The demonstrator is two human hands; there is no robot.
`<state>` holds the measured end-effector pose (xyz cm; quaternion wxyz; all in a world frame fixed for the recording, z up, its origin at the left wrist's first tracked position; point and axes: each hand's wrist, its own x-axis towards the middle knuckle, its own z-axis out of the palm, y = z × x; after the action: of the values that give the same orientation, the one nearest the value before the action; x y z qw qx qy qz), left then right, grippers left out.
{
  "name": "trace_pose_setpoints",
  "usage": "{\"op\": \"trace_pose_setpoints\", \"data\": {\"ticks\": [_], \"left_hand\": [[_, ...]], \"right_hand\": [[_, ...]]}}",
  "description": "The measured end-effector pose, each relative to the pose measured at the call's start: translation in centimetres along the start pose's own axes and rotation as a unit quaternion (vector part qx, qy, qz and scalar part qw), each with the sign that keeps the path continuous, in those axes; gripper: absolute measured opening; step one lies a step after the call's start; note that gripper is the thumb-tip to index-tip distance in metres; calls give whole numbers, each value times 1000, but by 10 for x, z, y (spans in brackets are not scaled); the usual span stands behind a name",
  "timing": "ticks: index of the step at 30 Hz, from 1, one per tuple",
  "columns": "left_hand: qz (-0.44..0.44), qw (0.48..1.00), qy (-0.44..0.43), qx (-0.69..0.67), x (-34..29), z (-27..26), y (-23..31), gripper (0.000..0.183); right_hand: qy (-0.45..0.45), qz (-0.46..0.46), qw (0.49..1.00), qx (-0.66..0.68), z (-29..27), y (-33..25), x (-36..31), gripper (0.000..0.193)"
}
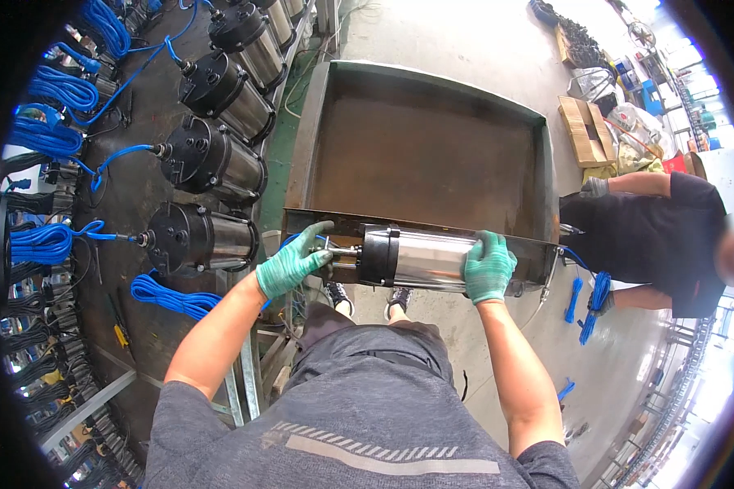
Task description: The person picks up a cylindrical metal pump housing from a water tank, brings a blue cable to it, and places it on a conveyor rack; the person then gathers more cables from the floor and assists another person in holding a pump housing near the tank.
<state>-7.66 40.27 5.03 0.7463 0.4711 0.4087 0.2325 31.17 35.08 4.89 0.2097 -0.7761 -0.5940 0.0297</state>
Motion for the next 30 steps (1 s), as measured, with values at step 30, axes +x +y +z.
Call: {"op": "trace_pose_setpoints", "data": {"ticks": [30], "left_hand": [[244,790,98,554,24,-7,-14,36]], "right_hand": [[31,-3,999,14,-7,-5,4,17]]}}
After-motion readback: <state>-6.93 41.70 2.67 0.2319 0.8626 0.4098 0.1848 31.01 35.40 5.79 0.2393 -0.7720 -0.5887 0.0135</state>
